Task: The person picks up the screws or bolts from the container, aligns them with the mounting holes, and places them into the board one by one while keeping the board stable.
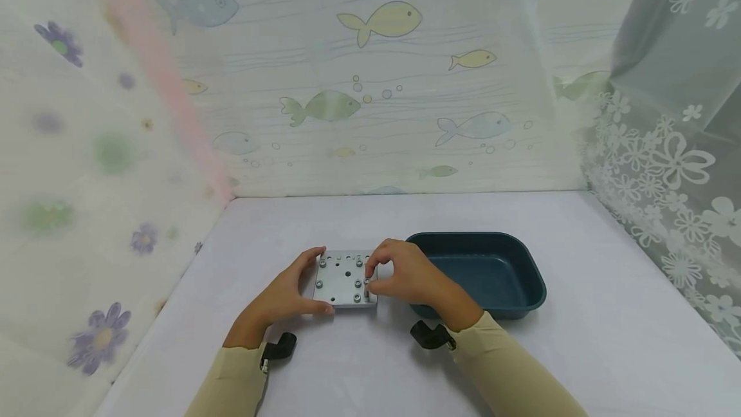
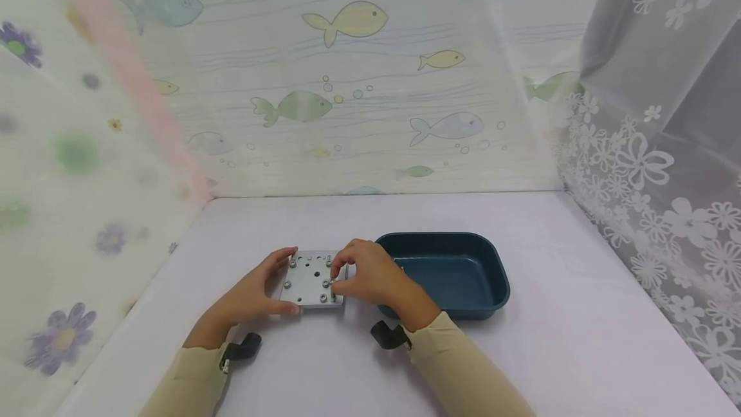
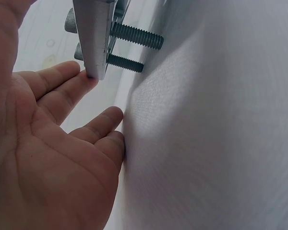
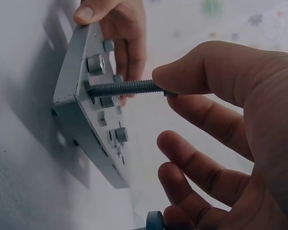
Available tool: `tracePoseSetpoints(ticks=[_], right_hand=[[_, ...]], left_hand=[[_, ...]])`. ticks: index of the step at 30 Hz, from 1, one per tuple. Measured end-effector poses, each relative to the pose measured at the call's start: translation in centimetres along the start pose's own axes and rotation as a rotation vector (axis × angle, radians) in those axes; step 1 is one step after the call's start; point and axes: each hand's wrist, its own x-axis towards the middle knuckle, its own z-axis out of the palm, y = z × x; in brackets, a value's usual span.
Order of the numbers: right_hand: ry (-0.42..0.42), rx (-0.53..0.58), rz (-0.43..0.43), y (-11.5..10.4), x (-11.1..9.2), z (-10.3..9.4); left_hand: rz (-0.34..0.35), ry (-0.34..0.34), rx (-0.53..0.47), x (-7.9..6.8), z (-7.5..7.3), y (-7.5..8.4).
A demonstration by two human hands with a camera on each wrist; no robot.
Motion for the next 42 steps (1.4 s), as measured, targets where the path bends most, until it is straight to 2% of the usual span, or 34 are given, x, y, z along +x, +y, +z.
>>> tracePoseSetpoints(ticks=[19, 29, 42], right_hand=[[0.002, -0.008, -0.018, -0.07, 0.01, -0.02], [0.034, -0.016, -0.018, -0.17, 0.03, 0.21], [0.013, -0.041, -0.013, -0.29, 0.09, 0.27]], left_hand=[[0.0, -0.005, -0.006, -0.06, -0.1, 0.19], [-0.016, -0.009, -0.004, -0.18, -0.1, 0.35], [-0.016, -0.008, -0.013, -0.25, -0.19, 0.64]])
